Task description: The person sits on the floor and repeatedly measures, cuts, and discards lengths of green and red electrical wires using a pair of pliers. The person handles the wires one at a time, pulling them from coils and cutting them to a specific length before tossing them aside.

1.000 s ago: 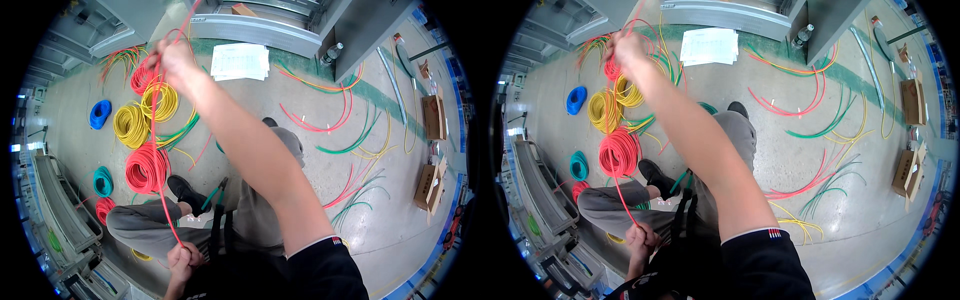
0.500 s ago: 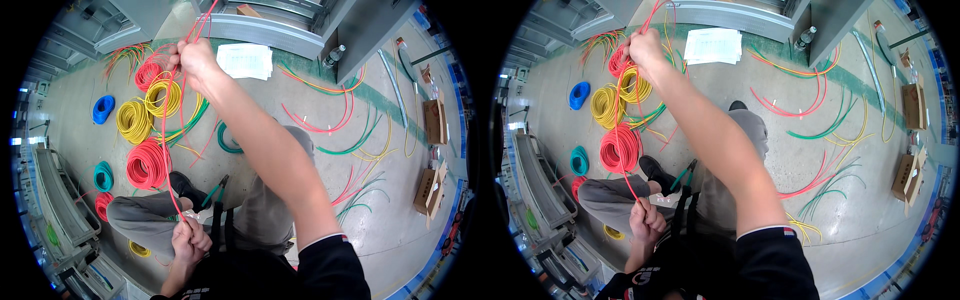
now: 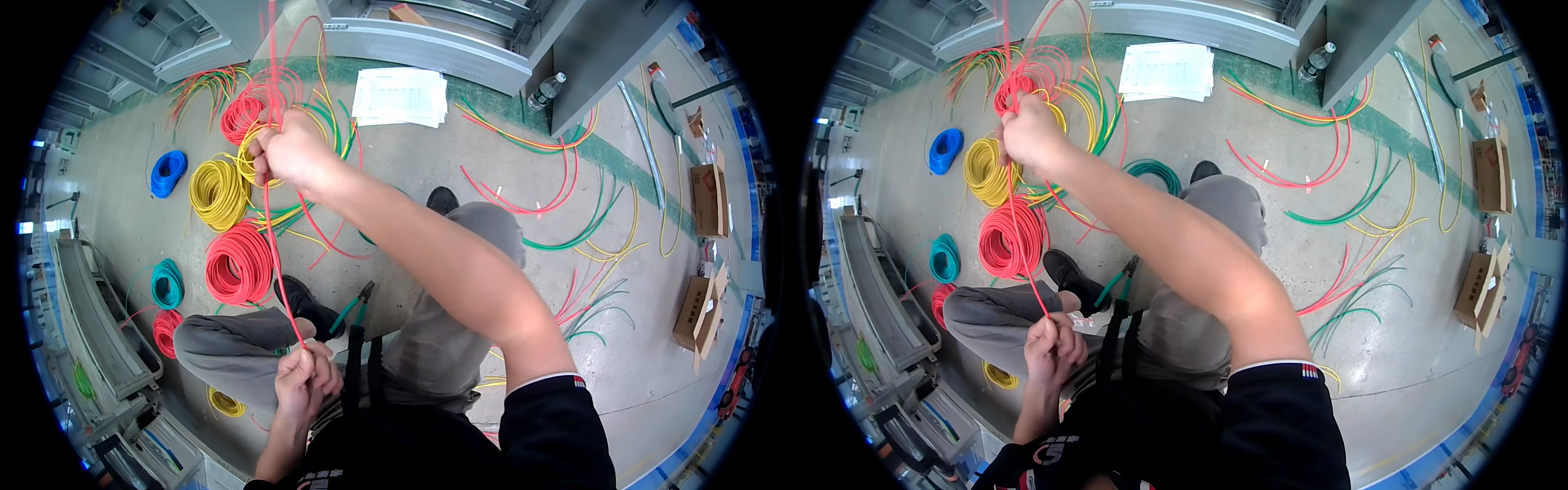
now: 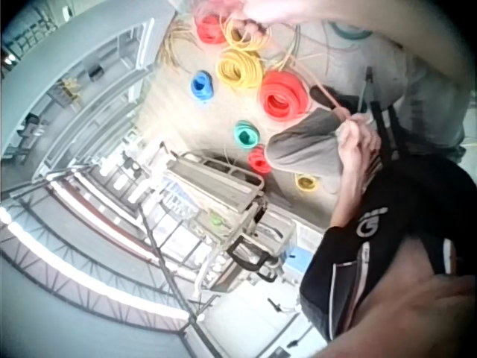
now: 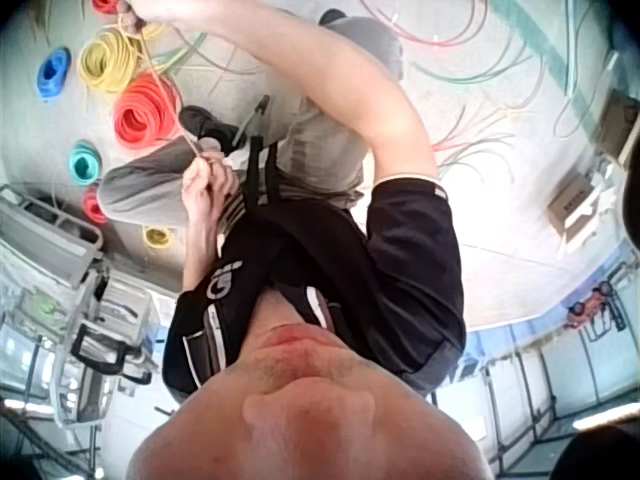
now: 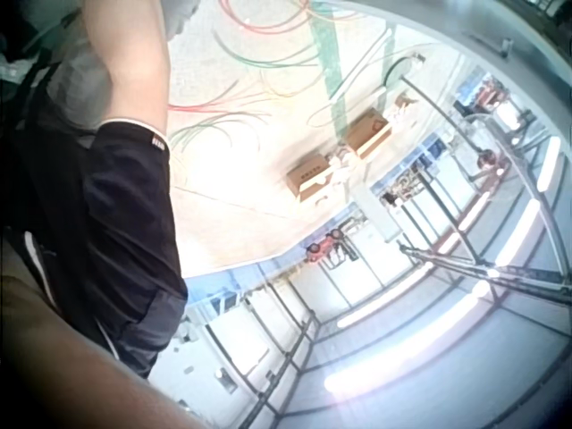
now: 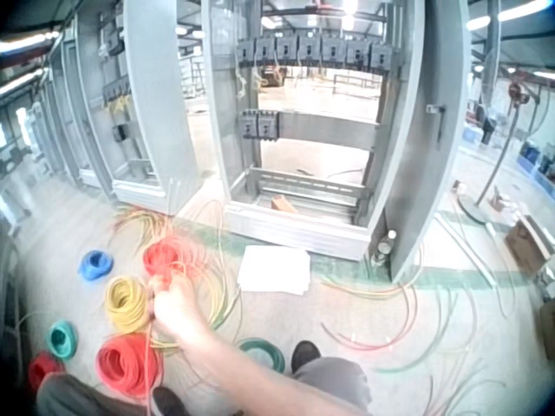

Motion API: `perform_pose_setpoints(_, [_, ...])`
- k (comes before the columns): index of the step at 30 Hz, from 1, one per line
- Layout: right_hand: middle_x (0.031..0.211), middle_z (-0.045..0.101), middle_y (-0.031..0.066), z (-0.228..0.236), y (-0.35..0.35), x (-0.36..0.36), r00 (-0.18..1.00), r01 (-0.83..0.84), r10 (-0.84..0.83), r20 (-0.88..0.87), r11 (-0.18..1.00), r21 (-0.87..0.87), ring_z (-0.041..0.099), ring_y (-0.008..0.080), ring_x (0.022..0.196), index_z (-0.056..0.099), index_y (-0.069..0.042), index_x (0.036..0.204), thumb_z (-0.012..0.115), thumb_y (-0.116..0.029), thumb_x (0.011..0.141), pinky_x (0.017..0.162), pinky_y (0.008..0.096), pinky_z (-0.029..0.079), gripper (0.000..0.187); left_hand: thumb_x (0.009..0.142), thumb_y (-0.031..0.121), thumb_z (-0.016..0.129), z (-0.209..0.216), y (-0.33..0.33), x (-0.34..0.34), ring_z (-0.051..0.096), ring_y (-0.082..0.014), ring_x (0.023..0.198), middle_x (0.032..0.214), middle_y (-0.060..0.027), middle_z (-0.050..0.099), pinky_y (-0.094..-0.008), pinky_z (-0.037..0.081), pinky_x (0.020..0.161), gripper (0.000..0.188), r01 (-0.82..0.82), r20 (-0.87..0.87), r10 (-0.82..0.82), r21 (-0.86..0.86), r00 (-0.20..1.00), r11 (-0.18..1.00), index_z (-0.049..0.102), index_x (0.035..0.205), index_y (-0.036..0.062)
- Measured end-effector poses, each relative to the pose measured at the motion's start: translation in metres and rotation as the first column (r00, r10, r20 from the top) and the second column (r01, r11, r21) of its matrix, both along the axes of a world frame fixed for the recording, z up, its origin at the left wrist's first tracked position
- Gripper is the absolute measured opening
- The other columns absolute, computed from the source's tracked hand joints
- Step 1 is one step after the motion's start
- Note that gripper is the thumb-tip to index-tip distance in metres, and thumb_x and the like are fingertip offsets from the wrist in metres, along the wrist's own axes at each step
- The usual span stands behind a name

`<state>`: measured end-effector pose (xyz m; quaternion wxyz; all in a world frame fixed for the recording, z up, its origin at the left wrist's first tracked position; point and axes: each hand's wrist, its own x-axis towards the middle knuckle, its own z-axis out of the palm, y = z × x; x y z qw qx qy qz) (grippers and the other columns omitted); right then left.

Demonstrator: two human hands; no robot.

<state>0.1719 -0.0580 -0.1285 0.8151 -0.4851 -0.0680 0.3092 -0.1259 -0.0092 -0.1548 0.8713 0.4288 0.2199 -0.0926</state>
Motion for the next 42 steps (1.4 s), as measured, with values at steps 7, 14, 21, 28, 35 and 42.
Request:
perform_pose_setpoints(7, [0.093,0.053,0.0129,-0.002,0.006,-0.015,0.958,0.022,0.015,-0.288,0.992,0.126,0.057,0.0203,0.081,0.043,0.003,0.109,0.036,-0.006,0.096,0.073,0.0405,0.053,0.017,0.099,0.02,0.047,-0.014,0.02,0.034,0.037,-0.0068,0.051,0.06,-0.0008,0.04,-0.02,0.034,0.05,0.026,-0.073,-0.06,0.097,0.317,0.993,0.945,0.053,0.104,-0.0049])
perform_pose_setpoints(14, [0.112,0.051,0.0187,-0.009,0.002,0.018,0.878,0.104,0.008,-0.479,0.973,0.207,0.055,0.0291,0.102,0.038,0.005,0.121,0.034,0.0,0.094,0.093,0.0592,0.045,0.028,0.094,0.011,0.051,-0.033,0.031,0.023,0.052,-0.0149,0.082,0.1,-0.0083,0.055,-0.0273,0.042,0.075,0.021,-0.368,0.345,0.194,0.925,0.918,0.097,0.06,0.095,-0.0088])
perform_pose_setpoints(21, [0.125,0.043,0.0216,-0.013,0.021,0.021,0.855,0.124,-0.026,-0.518,0.98,0.156,0.05,0.0326,0.111,0.035,0.007,0.124,0.029,-0.002,0.096,0.097,0.0602,0.043,0.03,0.097,0.014,0.047,-0.032,0.045,0.01,0.054,-0.0113,0.086,0.093,-0.0056,0.06,-0.0249,0.043,0.078,0.025,-0.273,0.214,0.229,0.923,0.95,0.271,0.059,0.105,-0.0061])
perform_pose_setpoints(28, [0.097,0.059,0.0172,-0.022,0.043,0.027,0.843,0.187,-0.036,-0.536,0.955,0.231,0.06,0.0263,0.084,0.044,0.005,0.111,0.028,-0.004,0.097,0.076,0.0394,0.055,0.024,0.098,0.016,0.046,-0.032,0.003,0.006,0.052,-0.0143,0.052,0.077,-0.0105,0.056,-0.0269,0.045,0.046,0.026,-0.381,0.15,0.354,0.476,0.923,0.793,0.051,0.114,-0.0044])
perform_pose_setpoints(35, [0.07,0.059,0.0109,-0.045,0.041,0.042,0.848,0.257,-0.144,-0.51,0.953,0.159,0.056,0.0185,0.053,0.045,-0.002,0.096,0.023,-0.029,0.102,0.042,0.0271,0.039,0.035,0.098,0.017,0.045,-0.018,-0.014,-0.008,0.056,-0.0179,0.057,0.075,-0.0087,0.055,-0.0297,0.048,0.053,0.028,-0.187,-0.027,0.19,0.077,0.981,0.979,0.051,0.113,-0.0058])
perform_pose_setpoints(42, [0.08,0.062,0.0105,-0.044,0.024,0.031,0.932,0.229,-0.241,-0.271,0.97,-0.075,0.057,0.0166,0.064,0.052,-0.001,0.098,0.029,-0.033,0.102,0.053,0.0301,0.042,0.039,0.097,0.018,0.047,-0.025,-0.021,0.007,0.056,-0.0194,0.057,0.071,-0.0063,0.051,-0.0328,0.05,0.053,0.023,-0.1,-0.077,0.12,0.222,0.99,0.97,0.051,0.105,-0.0036])
